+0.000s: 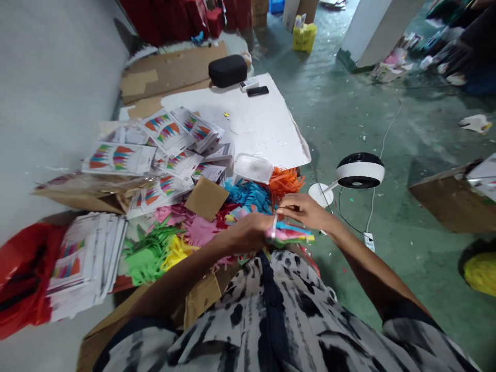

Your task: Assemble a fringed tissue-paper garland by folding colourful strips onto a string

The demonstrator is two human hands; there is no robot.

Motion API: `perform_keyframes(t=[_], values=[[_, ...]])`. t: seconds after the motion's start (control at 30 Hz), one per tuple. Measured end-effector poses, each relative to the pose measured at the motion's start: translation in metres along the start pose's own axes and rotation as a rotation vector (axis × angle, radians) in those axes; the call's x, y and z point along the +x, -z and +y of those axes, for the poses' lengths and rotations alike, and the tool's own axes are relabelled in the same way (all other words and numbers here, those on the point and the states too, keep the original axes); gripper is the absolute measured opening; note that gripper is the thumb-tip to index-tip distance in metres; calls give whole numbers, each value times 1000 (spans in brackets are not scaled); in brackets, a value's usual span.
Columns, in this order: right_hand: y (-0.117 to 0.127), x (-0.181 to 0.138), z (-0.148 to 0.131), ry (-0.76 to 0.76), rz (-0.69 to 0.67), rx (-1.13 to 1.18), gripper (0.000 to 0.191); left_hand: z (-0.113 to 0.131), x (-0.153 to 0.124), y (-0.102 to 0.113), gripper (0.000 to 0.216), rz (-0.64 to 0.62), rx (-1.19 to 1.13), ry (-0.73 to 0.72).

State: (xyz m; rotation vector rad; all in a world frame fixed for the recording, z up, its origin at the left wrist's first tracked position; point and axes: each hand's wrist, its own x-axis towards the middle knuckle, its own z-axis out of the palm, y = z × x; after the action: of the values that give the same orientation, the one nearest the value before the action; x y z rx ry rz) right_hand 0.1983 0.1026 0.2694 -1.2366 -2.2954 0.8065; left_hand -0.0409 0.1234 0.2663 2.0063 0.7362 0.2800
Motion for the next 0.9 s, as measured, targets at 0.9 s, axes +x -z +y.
perform_keyframes(t=[0.9], values=[[-16,6,-9,67,-27,98,37,-4,-23,28,27,-113,-184,-21]])
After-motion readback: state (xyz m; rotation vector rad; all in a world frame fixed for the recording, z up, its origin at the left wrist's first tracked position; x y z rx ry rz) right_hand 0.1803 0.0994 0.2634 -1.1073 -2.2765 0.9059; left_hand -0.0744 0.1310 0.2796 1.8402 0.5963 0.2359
